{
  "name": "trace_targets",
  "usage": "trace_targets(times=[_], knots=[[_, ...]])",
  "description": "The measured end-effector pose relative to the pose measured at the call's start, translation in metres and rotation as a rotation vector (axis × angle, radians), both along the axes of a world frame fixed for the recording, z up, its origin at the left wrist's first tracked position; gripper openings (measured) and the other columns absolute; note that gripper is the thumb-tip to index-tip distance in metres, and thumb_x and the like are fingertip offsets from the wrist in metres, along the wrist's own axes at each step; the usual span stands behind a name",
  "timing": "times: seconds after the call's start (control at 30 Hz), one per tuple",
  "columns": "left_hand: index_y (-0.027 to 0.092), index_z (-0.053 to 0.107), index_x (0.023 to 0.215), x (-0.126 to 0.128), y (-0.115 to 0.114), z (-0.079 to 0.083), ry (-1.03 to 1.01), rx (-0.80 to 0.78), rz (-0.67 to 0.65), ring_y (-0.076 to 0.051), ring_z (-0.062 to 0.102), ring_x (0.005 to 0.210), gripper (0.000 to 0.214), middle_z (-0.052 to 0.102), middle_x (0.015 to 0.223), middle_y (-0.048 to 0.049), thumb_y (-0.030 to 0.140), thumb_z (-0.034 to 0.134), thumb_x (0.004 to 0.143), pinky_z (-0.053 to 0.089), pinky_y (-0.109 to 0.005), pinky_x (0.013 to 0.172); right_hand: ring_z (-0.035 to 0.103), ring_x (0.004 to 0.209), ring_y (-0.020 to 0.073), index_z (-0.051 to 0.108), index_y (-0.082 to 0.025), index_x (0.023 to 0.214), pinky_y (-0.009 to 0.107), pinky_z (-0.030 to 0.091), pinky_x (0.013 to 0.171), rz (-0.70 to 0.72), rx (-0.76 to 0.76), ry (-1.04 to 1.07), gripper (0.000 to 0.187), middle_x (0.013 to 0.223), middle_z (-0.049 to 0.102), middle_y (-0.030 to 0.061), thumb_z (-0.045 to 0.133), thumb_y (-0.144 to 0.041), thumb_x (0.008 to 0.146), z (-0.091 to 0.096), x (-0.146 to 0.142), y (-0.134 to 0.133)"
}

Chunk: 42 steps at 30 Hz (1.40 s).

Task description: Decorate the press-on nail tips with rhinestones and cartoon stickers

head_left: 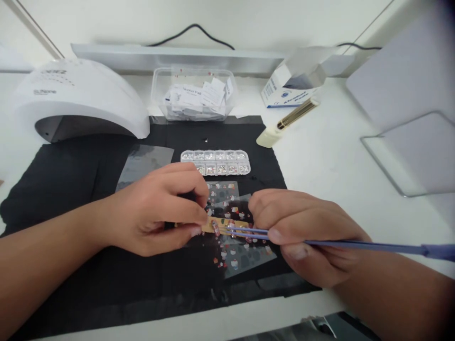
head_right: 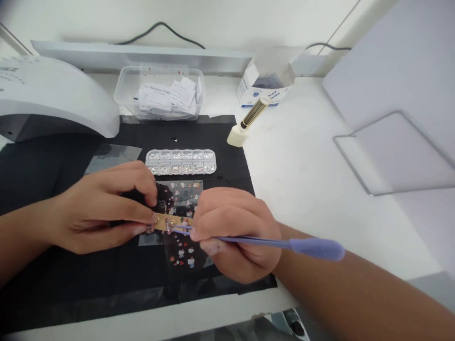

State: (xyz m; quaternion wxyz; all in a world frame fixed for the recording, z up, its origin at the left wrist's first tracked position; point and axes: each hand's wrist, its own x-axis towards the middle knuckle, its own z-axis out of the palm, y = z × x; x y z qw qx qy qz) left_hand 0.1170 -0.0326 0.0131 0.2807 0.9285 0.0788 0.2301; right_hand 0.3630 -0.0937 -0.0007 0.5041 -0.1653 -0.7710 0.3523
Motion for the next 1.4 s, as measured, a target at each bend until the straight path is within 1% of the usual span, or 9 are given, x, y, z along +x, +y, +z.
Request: trace_targets(times=[0.13,0.33,0.47,0.63,0.73,0.83,0.97,1.27,1.4], knots=[[0.02,0.064,0.096,0.0023,-0.003,0.0018,0.034,-0.01,-0.034,-0.017,0.055,0.08,0.019,0.061,0.092,-0.0062,0.01,0.055,0.081,0.046,-0.034,0.075,0.058,0.059,0.0135,0.06,-0.014,0.09,0.032,0.052,0.056,-0.002,0.003,-0.019,0.013,0.068,0.06,0.0035,0.054,-0.006,0.08,-0.0001,0.0,0.0008],[0.021,0.062,0.093,0.0023,-0.0027,0.004,0.076,0.016,-0.049,-0.018,0.056,0.079,0.018,0.062,0.092,-0.0065,0.011,0.054,0.08,0.047,-0.036,0.074,0.058,0.059,0.0134,0.06,-0.015,0.092,0.031,0.053,0.057,-0.008,-0.001,-0.037,0.013,0.068,0.059,0.0021,0.05,-0.011,0.084,-0.0008,0.0001,0.0021],[0.023,0.062,0.093,0.0024,-0.0025,0.0043,0.078,-0.004,-0.039,-0.018,0.057,0.079,0.018,0.062,0.091,-0.0057,0.013,0.055,0.08,0.048,-0.036,0.073,0.06,0.061,0.0147,0.061,-0.016,0.093,0.033,0.054,0.058,-0.004,0.0,-0.066,0.014,0.067,0.059,0.0022,0.052,-0.011,0.084,0.0001,0.0006,0.0013],[0.023,0.061,0.091,0.0037,-0.0046,0.005,0.092,-0.001,-0.049,-0.018,0.057,0.078,0.016,0.063,0.091,-0.0063,0.014,0.053,0.081,0.048,-0.037,0.073,0.062,0.064,0.0154,0.06,-0.019,0.096,0.033,0.056,0.061,-0.018,-0.022,-0.118,0.015,0.067,0.06,0.0018,0.05,-0.014,0.087,0.0021,0.0027,-0.0007],[0.023,0.061,0.093,0.0044,-0.006,0.0049,0.1,-0.005,-0.065,-0.018,0.056,0.078,0.017,0.063,0.09,-0.0067,0.014,0.052,0.082,0.048,-0.039,0.075,0.063,0.065,0.016,0.06,-0.018,0.096,0.035,0.057,0.063,-0.009,-0.033,-0.137,0.015,0.069,0.061,0.0024,0.053,-0.011,0.084,0.0033,0.0043,-0.001],[0.023,0.061,0.095,0.0038,-0.0061,0.0038,0.098,-0.015,-0.062,-0.019,0.056,0.079,0.019,0.062,0.09,-0.0068,0.013,0.053,0.082,0.048,-0.039,0.075,0.063,0.065,0.016,0.059,-0.018,0.096,0.035,0.057,0.064,-0.001,-0.017,-0.15,0.016,0.069,0.061,0.0025,0.055,-0.01,0.082,0.0041,0.0054,-0.0001],[0.022,0.062,0.095,0.0019,-0.0057,0.0019,0.101,-0.01,-0.055,-0.019,0.057,0.081,0.019,0.061,0.092,-0.0071,0.012,0.055,0.08,0.047,-0.038,0.076,0.063,0.064,0.0155,0.059,-0.018,0.096,0.035,0.058,0.064,-0.019,0.019,-0.168,0.014,0.071,0.062,0.0037,0.051,-0.013,0.086,0.0041,0.0057,0.0011],[0.022,0.061,0.101,0.0042,-0.0051,0.0011,0.12,0.004,-0.044,-0.018,0.054,0.078,0.022,0.06,0.092,-0.0073,0.015,0.054,0.082,0.048,-0.039,0.077,0.064,0.064,0.0162,0.06,-0.017,0.094,0.035,0.058,0.063,-0.022,0.028,-0.152,0.012,0.07,0.062,0.004,0.05,-0.016,0.088,0.0033,0.0047,0.0013],[0.023,0.061,0.102,0.005,-0.0046,0.0025,0.135,0.014,-0.041,-0.018,0.055,0.077,0.023,0.061,0.091,-0.0066,0.016,0.053,0.082,0.048,-0.038,0.077,0.065,0.063,0.0161,0.059,-0.019,0.094,0.034,0.058,0.062,-0.022,0.02,-0.159,0.011,0.068,0.062,0.0026,0.05,-0.017,0.088,0.0039,0.0044,0.0002]])
